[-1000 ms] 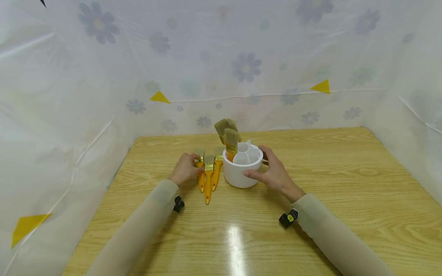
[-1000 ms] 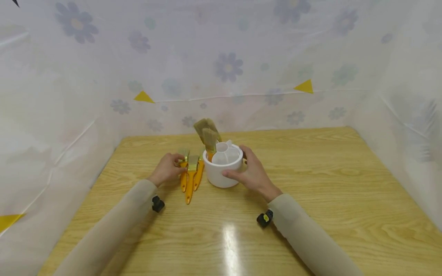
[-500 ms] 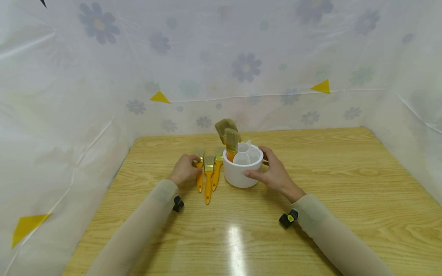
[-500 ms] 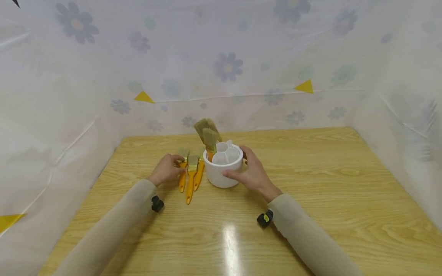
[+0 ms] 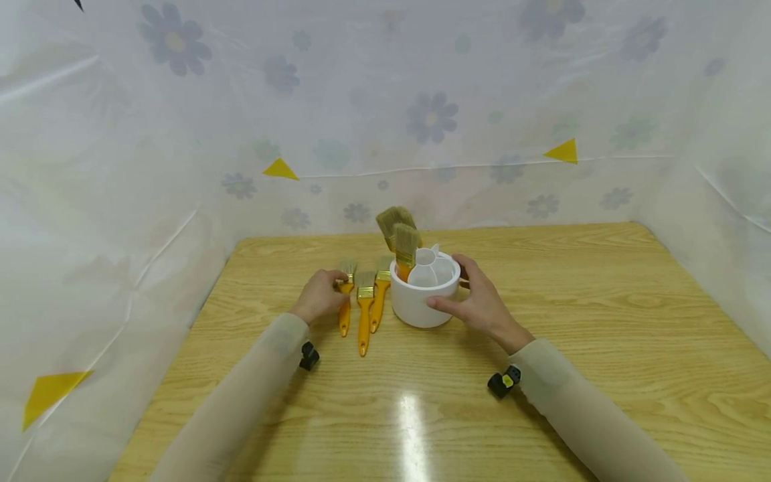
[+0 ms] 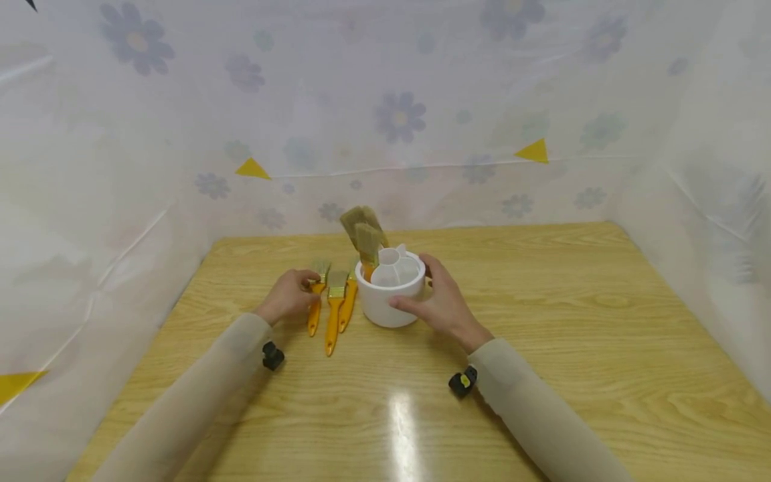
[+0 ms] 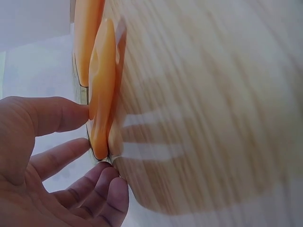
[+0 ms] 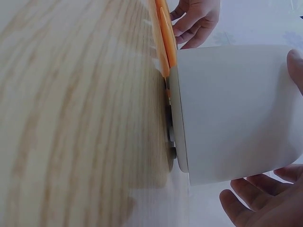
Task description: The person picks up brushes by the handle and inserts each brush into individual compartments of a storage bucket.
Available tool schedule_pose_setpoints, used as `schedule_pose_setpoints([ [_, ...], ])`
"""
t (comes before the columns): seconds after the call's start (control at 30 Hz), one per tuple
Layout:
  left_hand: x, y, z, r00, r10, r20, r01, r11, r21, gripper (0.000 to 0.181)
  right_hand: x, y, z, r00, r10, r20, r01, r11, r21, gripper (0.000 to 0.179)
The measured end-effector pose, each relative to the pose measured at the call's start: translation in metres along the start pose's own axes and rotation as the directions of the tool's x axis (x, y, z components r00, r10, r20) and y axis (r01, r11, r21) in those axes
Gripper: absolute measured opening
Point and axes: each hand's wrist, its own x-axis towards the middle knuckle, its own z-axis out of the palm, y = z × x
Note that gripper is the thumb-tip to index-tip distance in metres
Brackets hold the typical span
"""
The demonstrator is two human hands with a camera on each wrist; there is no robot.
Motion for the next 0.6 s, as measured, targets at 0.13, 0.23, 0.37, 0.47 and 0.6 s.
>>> schedule_pose_setpoints([
  [0.13, -0.0008, 0.0003, -0.0004, 1.0, -0.006, 0.008, 0.006, 1.0, 0.003, 0.045, 0.0, 0.0014, -0.0003, 1.0, -0.006, 0.0, 0.006, 1.0, 0.001, 0.091],
  [0.23, -0.0006, -0.0002, -0.0005, 1.0, -0.006, 0.009, 0.005, 1.0, 0.008, 0.045, 0.0006, 0.0021, -0.0007, 1.0, -0.01, -0.002, 0.01, 1.0, 0.0, 0.09],
  [0.37, 0.0003, -0.002, -0.0008, 1.0, -0.008, 0.004, 0.008, 1.0, 0.009, 0.045, 0.0009, 0.0014, -0.001, 1.0, -0.012, -0.003, 0.012, 1.0, 0.002, 0.09],
  [0.47, -0.0003, -0.0022, -0.0018, 1.0, -0.014, 0.003, 0.014, 1.0, 0.006, 0.046, 0.0009, 0.0007, -0.0008, 1.0, -0.006, 0.001, 0.006, 1.0, 0.005, 0.09],
  [0.6, -0.0019, -0.0025, -0.0022, 1.0, -0.017, 0.006, 0.017, 1.0, 0.015, 0.047, 0.0002, 0.0007, -0.0002, 1.0, 0.006, 0.01, -0.006, 1.0, 0.002, 0.091],
])
